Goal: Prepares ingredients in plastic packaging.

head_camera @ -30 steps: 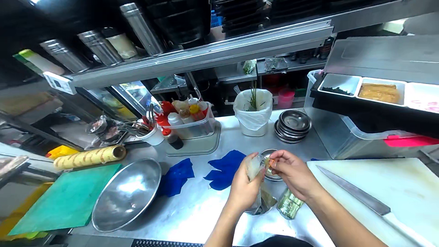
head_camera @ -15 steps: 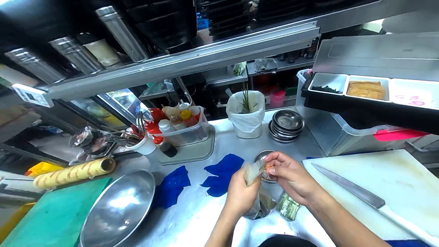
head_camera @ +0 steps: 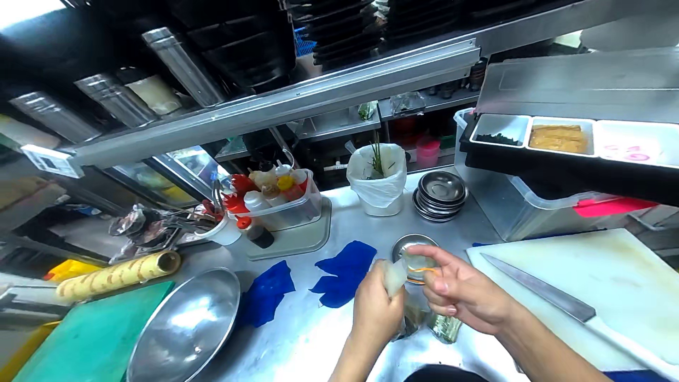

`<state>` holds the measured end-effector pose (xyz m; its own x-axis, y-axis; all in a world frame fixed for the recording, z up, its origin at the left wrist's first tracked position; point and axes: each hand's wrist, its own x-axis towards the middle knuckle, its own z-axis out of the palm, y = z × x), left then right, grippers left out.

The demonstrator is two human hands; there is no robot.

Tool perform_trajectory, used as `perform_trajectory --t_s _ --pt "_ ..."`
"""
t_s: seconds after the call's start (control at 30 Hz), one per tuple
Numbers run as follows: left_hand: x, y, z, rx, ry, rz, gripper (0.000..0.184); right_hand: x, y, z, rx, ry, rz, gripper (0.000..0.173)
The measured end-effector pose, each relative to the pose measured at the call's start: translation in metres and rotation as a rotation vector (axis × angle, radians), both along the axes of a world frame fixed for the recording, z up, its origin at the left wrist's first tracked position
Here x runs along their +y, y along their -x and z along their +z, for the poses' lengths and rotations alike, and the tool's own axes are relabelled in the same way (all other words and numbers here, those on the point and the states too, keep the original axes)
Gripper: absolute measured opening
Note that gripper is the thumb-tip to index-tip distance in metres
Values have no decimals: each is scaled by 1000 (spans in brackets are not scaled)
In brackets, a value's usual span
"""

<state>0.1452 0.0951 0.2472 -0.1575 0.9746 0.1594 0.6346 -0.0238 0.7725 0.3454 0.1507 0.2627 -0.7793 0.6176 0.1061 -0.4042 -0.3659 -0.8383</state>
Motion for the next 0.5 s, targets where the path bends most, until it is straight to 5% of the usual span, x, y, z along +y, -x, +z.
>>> perform_trajectory --t_s 0.07,0.13,0.3,0.5 --pt "-3 -3 7 91 26 13 33 0 8 11 -305 -307 -59 95" --pt "-6 -8 13 200 10 26 35 -2 17 21 -587 -553 -127 103" --pt "-9 -16 10 329 -41 33 32 -3 37 19 -726 -799 -305 44" --pt "-7 -3 13 84 112 -87 35 -6 46 12 -582 -735 -433 21"
